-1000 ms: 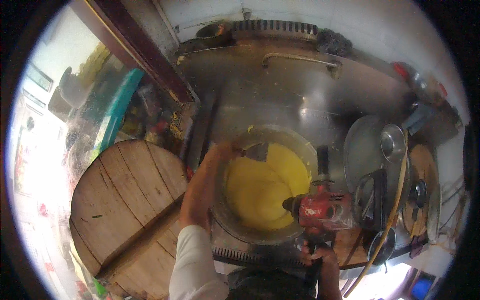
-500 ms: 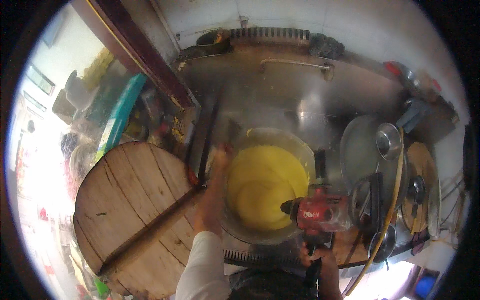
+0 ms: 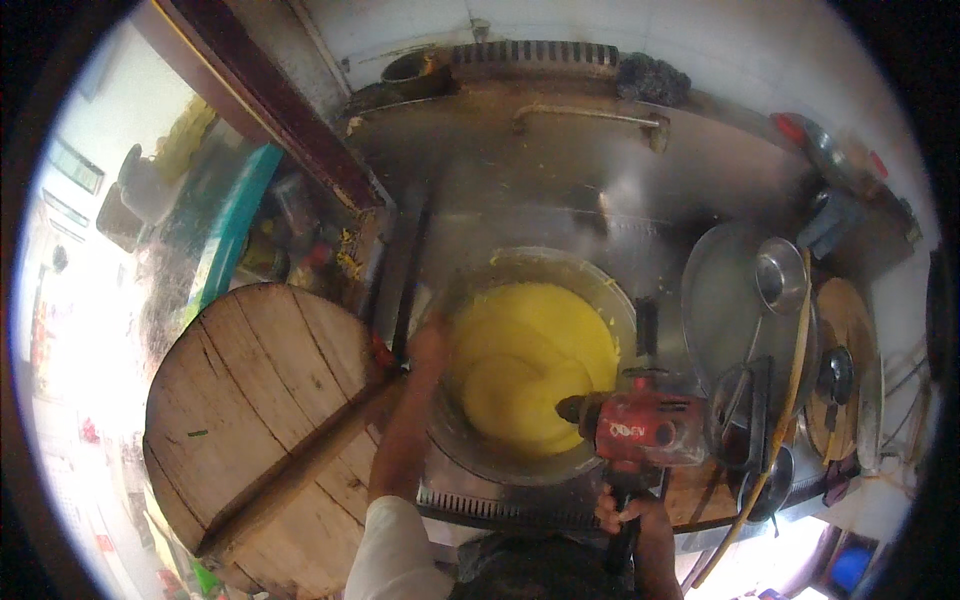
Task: The person uses a red power drill with a mixing attachment to blend a large quantity of yellow dough in a metal bowl. They occasionally pause to scrape the sides of the bowl and the drill bit with a metal spatula to ensure even mixing. The process continues for the duration of the clip.
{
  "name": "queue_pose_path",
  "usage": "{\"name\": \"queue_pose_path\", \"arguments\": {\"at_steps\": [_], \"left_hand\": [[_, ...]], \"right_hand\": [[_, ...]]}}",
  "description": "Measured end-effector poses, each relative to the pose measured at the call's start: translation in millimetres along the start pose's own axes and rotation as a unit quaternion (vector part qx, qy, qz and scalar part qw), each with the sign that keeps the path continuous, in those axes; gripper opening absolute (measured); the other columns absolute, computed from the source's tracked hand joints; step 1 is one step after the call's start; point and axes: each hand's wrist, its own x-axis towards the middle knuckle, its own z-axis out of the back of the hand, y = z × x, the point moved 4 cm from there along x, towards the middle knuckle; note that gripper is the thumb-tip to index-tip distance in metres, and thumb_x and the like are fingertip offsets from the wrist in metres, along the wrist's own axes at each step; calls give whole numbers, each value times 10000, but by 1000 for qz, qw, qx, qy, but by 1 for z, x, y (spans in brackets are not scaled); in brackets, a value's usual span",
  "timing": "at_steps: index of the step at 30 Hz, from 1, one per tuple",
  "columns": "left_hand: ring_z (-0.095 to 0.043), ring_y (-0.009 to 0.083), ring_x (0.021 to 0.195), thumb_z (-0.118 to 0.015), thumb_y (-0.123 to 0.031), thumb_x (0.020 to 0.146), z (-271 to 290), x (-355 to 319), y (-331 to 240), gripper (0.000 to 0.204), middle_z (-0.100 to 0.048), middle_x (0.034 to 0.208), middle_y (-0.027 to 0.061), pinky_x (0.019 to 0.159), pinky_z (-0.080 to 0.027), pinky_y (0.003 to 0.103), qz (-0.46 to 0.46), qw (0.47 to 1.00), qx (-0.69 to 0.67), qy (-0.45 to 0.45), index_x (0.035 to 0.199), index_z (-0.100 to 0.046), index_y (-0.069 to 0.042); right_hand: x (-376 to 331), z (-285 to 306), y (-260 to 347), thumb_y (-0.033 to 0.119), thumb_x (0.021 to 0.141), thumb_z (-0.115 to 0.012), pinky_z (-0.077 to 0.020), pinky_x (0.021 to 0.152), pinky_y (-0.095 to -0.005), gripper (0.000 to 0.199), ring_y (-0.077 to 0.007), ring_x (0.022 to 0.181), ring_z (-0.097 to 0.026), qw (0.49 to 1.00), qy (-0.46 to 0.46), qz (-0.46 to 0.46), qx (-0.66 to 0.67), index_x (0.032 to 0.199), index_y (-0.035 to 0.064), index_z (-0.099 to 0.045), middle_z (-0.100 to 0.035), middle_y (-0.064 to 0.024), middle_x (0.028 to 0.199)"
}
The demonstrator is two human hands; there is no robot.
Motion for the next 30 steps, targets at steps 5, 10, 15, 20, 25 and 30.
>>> {"name": "queue_pose_path", "arguments": {"at_steps": [5, 10, 15, 20, 25, 30], "left_hand": [[-617, 331, 768, -482, -274, 857, -20, 23, 23, 285, -619, 838, 189, 647, -490, 442, -32, 990, 14, -138, 1019, -565, -55], [-611, 340, 794, -492, -278, 851, -34, 73, -10, 292, -621, 866, 195, 690, -477, 451, -22, 991, -104, -85, 1002, -596, -50], [-601, 320, 880, -492, -252, 848, -43, 106, -79, 295, -632, 949, 150, 762, -461, 442, -48, 995, 26, 81, 1089, -596, -116], [-618, 316, 774, -518, -174, 813, -65, 100, -175, 259, -655, 846, 92, 657, -493, 420, -376, 927, -5, -10, 1052, -610, -214], [-608, 290, 845, -523, -242, 807, -94, 34, -262, 249, -642, 897, 86, 744, -482, 403, -551, 808, 153, 139, 1033, -622, -205], [-605, 299, 837, -541, -269, 813, -73, -14, -235, 219, -631, 873, 100, 729, -485, 401, -612, 785, -7, 96, 981, -637, -167]], "right_hand": [[0, 6, -3, 88, 588, -555, -403, 588, -262, 392, -174, 625, -502, 999, -36, -8, -33, 966, -9, -517, -537, -72, 749], [3, -4, 5, 132, 546, -549, -371, 545, -246, 412, -162, 582, -466, 994, -31, 0, -102, 932, -2, -501, -492, -59, 697], [12, 17, 2, 134, 533, -604, -389, 570, -275, 395, -178, 602, -494, 998, 22, 2, -50, 892, -9, -525, -511, -66, 677], [3, -3, 8, 149, 516, -611, -373, 541, -262, 351, -170, 587, -477, 993, -101, 6, -55, 820, -1, -524, -507, -66, 662], [7, 8, 2, 178, 525, -549, -356, 536, -246, 376, -158, 569, -455, 995, -54, 9, -80, 847, -10, -502, -482, -52, 659], [-5, -3, 2, 172, 548, -532, -354, 551, -247, 380, -156, 576, -442, 994, -98, 31, -47, 876, -18, -499, -480, -48, 675]]}}
